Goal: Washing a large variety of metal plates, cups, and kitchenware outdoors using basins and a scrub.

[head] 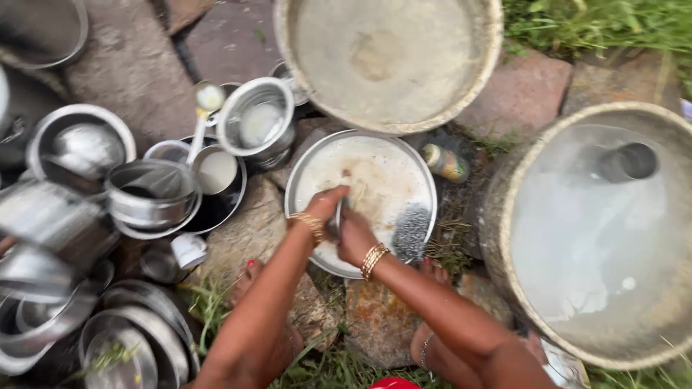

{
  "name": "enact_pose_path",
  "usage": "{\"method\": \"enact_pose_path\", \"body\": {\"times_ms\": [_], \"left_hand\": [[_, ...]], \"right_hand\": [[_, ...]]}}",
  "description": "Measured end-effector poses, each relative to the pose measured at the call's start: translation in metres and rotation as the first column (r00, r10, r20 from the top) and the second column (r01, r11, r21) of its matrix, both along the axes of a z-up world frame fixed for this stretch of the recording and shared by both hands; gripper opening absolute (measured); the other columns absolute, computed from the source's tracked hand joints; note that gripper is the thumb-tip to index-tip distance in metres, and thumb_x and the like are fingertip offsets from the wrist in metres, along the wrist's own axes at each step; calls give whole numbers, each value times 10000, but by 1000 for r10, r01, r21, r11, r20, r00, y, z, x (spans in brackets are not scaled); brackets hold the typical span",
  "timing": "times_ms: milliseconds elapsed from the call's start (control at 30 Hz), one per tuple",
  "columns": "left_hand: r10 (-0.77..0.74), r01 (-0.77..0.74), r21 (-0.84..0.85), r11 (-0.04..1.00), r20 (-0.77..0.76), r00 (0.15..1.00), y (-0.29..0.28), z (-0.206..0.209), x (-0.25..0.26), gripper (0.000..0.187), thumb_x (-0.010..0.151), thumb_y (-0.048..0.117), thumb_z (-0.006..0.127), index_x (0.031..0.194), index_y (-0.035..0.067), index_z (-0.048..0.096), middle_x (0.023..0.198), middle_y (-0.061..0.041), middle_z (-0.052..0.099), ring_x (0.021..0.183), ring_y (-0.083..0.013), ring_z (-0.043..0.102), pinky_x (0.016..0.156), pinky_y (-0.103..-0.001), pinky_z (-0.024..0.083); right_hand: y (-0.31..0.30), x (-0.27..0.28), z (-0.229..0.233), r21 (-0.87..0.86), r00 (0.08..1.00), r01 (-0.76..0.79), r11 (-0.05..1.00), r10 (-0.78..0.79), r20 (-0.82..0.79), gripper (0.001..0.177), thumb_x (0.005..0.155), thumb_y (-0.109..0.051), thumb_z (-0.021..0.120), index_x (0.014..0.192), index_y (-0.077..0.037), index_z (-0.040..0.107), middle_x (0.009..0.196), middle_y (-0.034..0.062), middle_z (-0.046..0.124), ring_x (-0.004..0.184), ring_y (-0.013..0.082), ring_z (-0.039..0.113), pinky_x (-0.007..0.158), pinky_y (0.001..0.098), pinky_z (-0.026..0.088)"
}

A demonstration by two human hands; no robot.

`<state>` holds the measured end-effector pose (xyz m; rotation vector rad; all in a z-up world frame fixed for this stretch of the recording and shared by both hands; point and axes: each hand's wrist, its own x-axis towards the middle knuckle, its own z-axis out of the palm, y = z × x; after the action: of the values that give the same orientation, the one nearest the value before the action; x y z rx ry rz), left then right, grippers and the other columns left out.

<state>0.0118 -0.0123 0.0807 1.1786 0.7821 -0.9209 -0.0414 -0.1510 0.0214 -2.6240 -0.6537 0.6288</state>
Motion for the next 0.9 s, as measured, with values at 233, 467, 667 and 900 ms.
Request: {"method": "enact_pose_path", "body": {"times_ms": [233,467,667,900], "left_hand": [[235,-231,-44,972,213,948,44,-70,12,409,833,401,747,1056,59,731,873,-71,725,784,-263,680,748,-405,571],[-343,-218,822,526,440,830,11,-58,7,554,1010,447,563,813,-45,724,822,-296,683,797,-456,670,740,-551,513],[-296,-310,444,841,856,423,-57,11,16,249,993,255,641,944,17,695,955,-207,697,895,-402,654,806,-493,541],[-391,-504,759,412,647,655,93,-13,110,234,892,185,674,1085,54,684,1154,-227,671,1116,-404,614,997,-493,473]], "right_hand": [[-14,20,57,459,530,759,462,-29,-848,962,627,-201,901,1457,-69,432,1332,262,650,1249,381,633,1088,445,523],[-49,20,0,360,931,366,858,-335,-148,612,942,-326,691,1439,-31,489,1507,215,461,1384,350,432,1107,489,366],[-172,40,165,457,806,567,685,-576,-137,309,997,-309,566,1145,-77,707,966,78,726,854,173,687,744,349,558],[-426,4,101,-707,898,440,554,-271,347,403,1083,-485,472,1114,-196,751,944,159,776,853,347,755,816,481,599]]}}
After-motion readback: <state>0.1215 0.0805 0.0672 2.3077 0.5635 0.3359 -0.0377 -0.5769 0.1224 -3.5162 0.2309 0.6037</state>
